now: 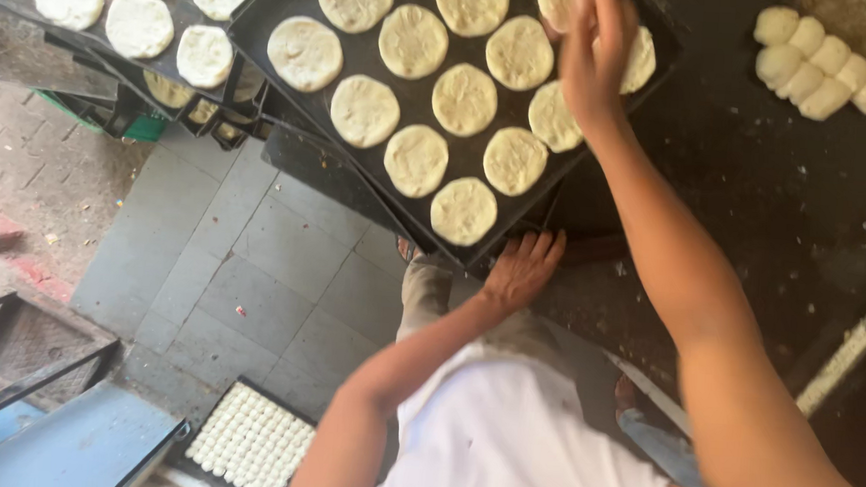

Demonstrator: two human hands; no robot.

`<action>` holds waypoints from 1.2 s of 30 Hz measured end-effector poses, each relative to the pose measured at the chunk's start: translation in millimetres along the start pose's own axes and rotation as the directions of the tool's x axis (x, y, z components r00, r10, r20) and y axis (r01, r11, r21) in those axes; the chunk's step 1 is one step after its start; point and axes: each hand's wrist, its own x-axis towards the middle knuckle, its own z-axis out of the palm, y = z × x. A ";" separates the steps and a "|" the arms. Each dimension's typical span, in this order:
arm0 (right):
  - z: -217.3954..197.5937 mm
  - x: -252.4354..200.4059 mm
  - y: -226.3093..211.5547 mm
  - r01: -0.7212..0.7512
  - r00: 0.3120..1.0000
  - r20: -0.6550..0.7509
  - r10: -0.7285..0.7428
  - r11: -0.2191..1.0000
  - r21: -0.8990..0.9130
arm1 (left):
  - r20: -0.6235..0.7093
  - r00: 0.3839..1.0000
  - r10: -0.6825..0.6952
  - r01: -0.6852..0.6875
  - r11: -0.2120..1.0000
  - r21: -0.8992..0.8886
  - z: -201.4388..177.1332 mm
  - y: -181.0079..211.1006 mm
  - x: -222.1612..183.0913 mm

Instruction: The person uses a rolling pin to flatten pieces of dough on a dark workspace, then places the flattened dough onto metal trays and briefly handles a large mass of dough in a metal bowl.

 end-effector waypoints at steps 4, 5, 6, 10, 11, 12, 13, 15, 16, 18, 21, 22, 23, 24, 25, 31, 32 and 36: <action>-58.2 -183.8 -49.8 -0.075 0.991 -0.123 0.050 0.975 -0.208 | -0.254 0.920 0.299 -0.354 0.912 -0.206 -35.7 -8.0 -18.1; -62.8 -218.3 -46.4 -0.004 0.997 -0.079 -0.025 0.936 -0.351 | -0.193 0.928 0.319 -0.362 0.894 -0.262 -46.7 -12.0 -29.4; -69.5 -255.2 -40.8 -0.145 0.982 0.049 0.183 0.895 -0.423 | -0.356 0.930 0.094 -0.214 0.925 -0.314 -55.3 -20.6 -38.4; -64.0 -346.3 -11.9 -0.110 0.987 0.039 0.154 0.839 -0.532 | -0.420 0.272 -0.866 0.414 0.499 -0.761 -53.2 -58.2 -33.7; -62.8 -355.2 -3.8 -0.089 0.988 0.056 0.141 0.838 -0.539 | -0.367 0.300 -0.881 0.386 0.463 -0.798 -44.8 -68.7 -33.0; -56.1 -359.1 0.5 -0.090 0.992 0.027 0.123 0.842 -0.532 | -0.317 0.334 -0.888 0.363 0.431 -0.826 -37.6 -80.1 -34.0; -56.6 -360.5 4.7 -0.091 0.995 -0.003 0.105 0.847 -0.525 | -0.317 0.320 -0.893 0.362 0.424 -0.830 -30.7 -92.1 -32.4; -61.6 -359.8 10.9 -0.096 0.992 0.018 0.124 0.847 -0.522 | -0.198 0.281 -0.939 0.323 0.287 -0.902 -19.8 -112.4 -29.2; -59.6 -356.3 11.7 -0.104 0.990 0.031 0.140 0.849 -0.518 | -0.210 0.264 -0.941 0.318 0.290 -0.903 -18.6 -120.8 -24.5; -62.8 -352.4 11.6 -0.061 0.993 0.055 0.105 0.851 -0.522 | -0.110 0.221 -0.969 0.495 0.209 -0.843 -25.2 -127.1 -14.8; -66.3 -343.8 11.8 -0.014 0.995 0.076 0.061 0.856 -0.516 | -0.137 0.126 -0.982 0.010 0.140 -0.990 -64.3 -115.2 -1.2; -68.7 -341.7 11.8 0.003 0.996 0.080 0.045 0.858 -0.514 | -0.146 0.140 -0.979 0.006 0.148 -0.989 -90.2 -118.0 -7.6; -66.0 -342.9 9.5 -0.004 0.997 0.064 0.043 0.857 -0.516 | -0.182 0.203 -0.962 -0.099 0.164 -0.981 -119.0 -122.3 -21.0; -61.2 -346.2 5.4 -0.052 0.996 0.030 0.080 0.842 -0.536 | -0.218 0.247 -0.944 -0.203 0.170 -0.964 -148.3 -128.3 -39.8; -55.9 -348.1 2.2 -0.099 0.993 -0.004 0.117 0.826 -0.555 | -0.228 0.277 -0.933 -0.242 0.163 -0.957 -178.9 -139.9 -58.7; -33.8 -352.4 -5.5 -0.234 0.972 -0.165 0.168 0.775 -0.588 | -0.608 0.279 -0.744 -0.261 0.550 -0.793 -297.3 -248.8 -146.2; -31.2 -348.9 -5.0 -0.241 0.970 -0.173 0.171 0.775 -0.584 | -0.615 0.267 -0.742 -0.275 0.553 -0.787 -311.7 -289.5 -147.0; -32.3 -346.2 -5.2 -0.262 0.965 -0.171 0.199 0.726 -0.636 | -0.614 0.232 -0.754 -0.359 0.520 -0.775 -318.5 -467.1 -108.9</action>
